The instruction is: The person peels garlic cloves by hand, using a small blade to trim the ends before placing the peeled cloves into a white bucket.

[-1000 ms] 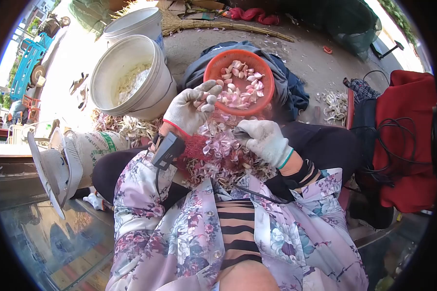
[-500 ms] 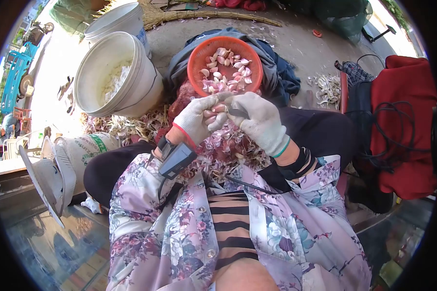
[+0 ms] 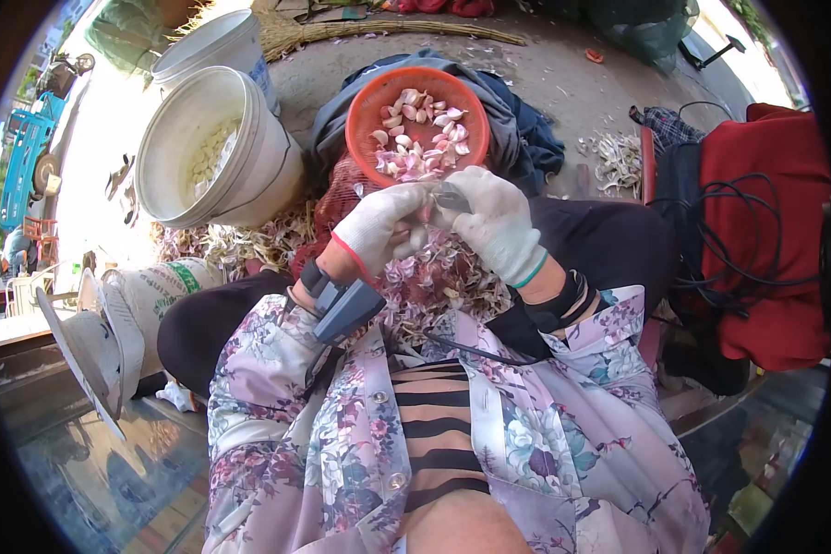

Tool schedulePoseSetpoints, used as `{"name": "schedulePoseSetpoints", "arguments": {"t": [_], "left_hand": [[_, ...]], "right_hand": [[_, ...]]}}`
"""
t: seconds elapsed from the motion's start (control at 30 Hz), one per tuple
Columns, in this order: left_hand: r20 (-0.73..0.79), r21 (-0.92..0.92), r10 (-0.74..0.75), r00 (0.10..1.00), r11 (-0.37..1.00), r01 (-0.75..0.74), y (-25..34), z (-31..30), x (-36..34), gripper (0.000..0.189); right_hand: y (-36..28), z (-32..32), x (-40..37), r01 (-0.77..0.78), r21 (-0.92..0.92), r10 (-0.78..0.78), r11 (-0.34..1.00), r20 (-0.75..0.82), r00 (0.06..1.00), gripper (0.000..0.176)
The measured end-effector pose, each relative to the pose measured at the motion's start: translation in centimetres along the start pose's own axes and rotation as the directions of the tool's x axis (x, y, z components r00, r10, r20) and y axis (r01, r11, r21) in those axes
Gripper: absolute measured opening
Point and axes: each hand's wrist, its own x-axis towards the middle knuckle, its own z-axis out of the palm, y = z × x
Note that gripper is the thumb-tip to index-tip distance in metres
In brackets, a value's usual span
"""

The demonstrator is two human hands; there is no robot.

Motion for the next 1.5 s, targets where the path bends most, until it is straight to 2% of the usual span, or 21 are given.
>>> {"name": "schedulePoseSetpoints", "arguments": {"t": [0.07,0.17,0.27,0.37,0.47,0.57,0.67,0.77,0.87,0.97,1.0,1.1,1.2,1.33,1.47,1.5], "left_hand": [[-0.002,0.09,-0.001,1.0,0.996,0.002,0.0,-0.3,0.0,0.024],[-0.047,0.091,0.04,0.998,0.995,-0.035,-0.9,-1.2,0.8,0.024],[-0.142,0.086,0.068,0.988,0.995,-0.056,-1.2,-1.3,1.0,0.026],[-0.169,0.063,0.061,0.984,0.997,-0.051,-1.0,-0.9,0.9,0.026],[-0.206,0.132,0.102,0.973,0.988,-0.076,-1.1,-0.1,0.6,0.028],[-0.182,0.229,0.115,0.977,0.971,-0.071,-1.7,-0.5,1.0,0.031],[-0.22,0.241,0.173,0.96,0.963,-0.119,-1.9,0.3,1.2,0.03],[-0.284,0.211,0.159,0.945,0.972,-0.1,-2.2,0.5,1.7,0.029],[-0.342,0.116,0.175,0.923,0.983,-0.144,-2.3,1.2,2.0,0.027],[-0.257,0.131,0.153,0.954,0.984,-0.122,-2.4,-0.2,2.0,0.025],[-0.191,0.141,0.135,0.972,0.984,-0.109,-2.2,-0.5,1.7,0.026],[-0.172,0.092,0.143,0.975,0.987,-0.128,-2.1,0.2,1.5,0.027],[-0.045,0.019,0.147,0.988,0.989,-0.147,-2.3,-0.1,1.6,0.028],[-0.046,-0.025,0.066,0.997,0.997,-0.067,-2.0,0.0,0.8,0.027],[-0.079,-0.067,0.065,0.995,0.995,-0.07,-1.6,-0.6,0.7,0.03],[-0.096,-0.072,0.062,0.993,0.995,-0.069,-1.6,-1.2,0.8,0.032]], "right_hand": [[-0.3,0.0,0.0,-0.008,-0.014,0.008,1.0,-0.04,0.999,0.02],[-0.5,0.2,0.1,-0.128,0.036,0.13,0.991,-0.06,0.99,0.019],[0.3,0.7,0.1,-0.175,0.187,0.186,0.967,-0.041,0.982,0.019],[-0.4,0.8,-0.2,-0.137,0.238,0.141,0.962,0.0,0.99,0.019],[-0.5,0.9,-0.2,-0.079,0.114,0.08,0.99,-0.002,0.997,0.019],[-0.4,1.3,-0.4,-0.081,0.091,0.084,0.993,-0.022,0.996,0.016],[-0.7,1.7,-0.7,-0.113,0.046,0.115,0.993,-0.049,0.992,0.014],[-1.1,1.9,-0.8,-0.132,0.009,0.132,0.991,-0.087,0.987,0.014],[-0.8,2.4,-0.8,-0.187,0.015,0.187,0.982,-0.079,0.979,0.018],[-0.7,2.2,-0.6,-0.283,0.163,0.29,0.945,-0.019,0.957,0.019],[-0.6,2.2,-0.6,-0.282,0.162,0.292,0.946,-0.044,0.955,0.02],[-0.3,1.8,-0.4,-0.346,0.172,0.36,0.923,-0.058,0.931,0.019],[0.3,1.6,-0.3,-0.298,0.104,0.311,0.949,-0.136,0.941,0.018],[1.5,1.2,0.0,-0.322,0.075,0.33,0.944,-0.183,0.926,0.017],[2.4,1.5,-0.3,-0.238,0.047,0.241,0.97,-0.069,0.968,0.019],[2.6,1.6,-0.4,-0.28,0.143,0.288,0.949,-0.041,0.957,0.02]]}}
